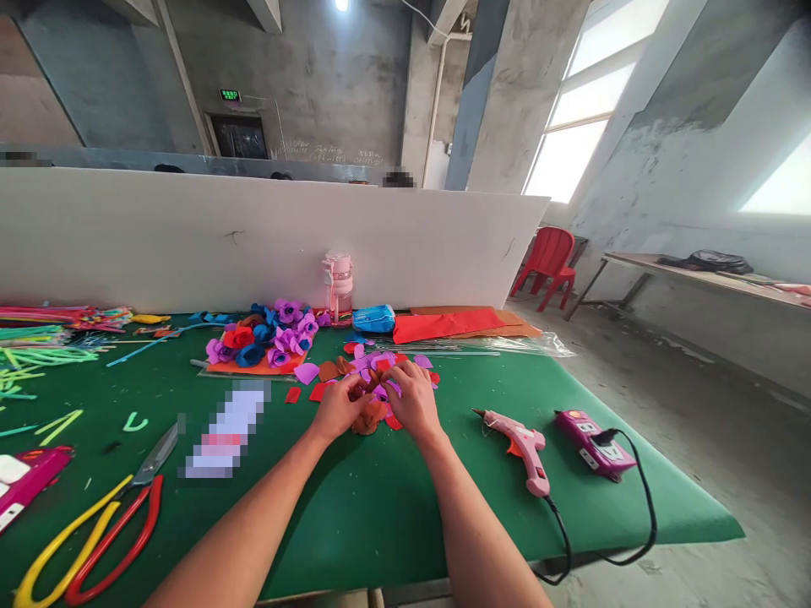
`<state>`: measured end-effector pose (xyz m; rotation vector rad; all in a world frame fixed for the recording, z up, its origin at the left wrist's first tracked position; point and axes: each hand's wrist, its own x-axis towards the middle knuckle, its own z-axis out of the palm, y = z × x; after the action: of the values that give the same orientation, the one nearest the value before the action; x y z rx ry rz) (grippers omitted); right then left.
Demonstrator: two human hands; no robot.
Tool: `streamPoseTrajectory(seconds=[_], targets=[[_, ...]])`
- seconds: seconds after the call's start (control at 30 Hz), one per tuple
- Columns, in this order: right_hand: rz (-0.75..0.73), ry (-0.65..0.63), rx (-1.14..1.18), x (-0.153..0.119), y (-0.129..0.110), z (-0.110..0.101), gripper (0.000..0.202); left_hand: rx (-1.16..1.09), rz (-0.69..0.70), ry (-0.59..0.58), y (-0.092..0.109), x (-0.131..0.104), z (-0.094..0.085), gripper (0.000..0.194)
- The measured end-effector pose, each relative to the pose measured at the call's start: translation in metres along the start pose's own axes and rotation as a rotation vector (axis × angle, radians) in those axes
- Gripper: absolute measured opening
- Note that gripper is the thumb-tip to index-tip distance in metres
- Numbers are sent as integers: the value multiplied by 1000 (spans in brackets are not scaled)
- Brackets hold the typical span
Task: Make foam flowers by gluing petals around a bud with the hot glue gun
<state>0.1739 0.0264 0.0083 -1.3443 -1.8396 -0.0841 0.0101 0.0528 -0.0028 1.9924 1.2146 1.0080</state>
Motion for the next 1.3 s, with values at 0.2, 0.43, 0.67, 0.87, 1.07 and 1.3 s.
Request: streamPoseTrajectory(seconds=[0.2, 0.43, 0.67, 0.87, 1.07, 1.3], targets=[[3, 72, 26, -1, -3, 2, 12, -107, -51, -5, 3, 1, 1, 19], [64, 185, 23, -1, -3, 2, 17, -450, -237, -51, 5, -1, 3, 33], [227, 206, 350, 0, -5, 9, 16, -576, -158, 64, 0, 4, 4, 34], [402, 80, 798, 1, -9, 16, 25, -530, -124, 98, 1, 4, 4, 34], [512, 13, 1013, 4, -13, 12, 33, -423, -68, 89, 2, 3, 5, 31], [523, -6, 1064, 3, -12, 14, 33, -295, -7, 106, 0, 2, 5, 27]])
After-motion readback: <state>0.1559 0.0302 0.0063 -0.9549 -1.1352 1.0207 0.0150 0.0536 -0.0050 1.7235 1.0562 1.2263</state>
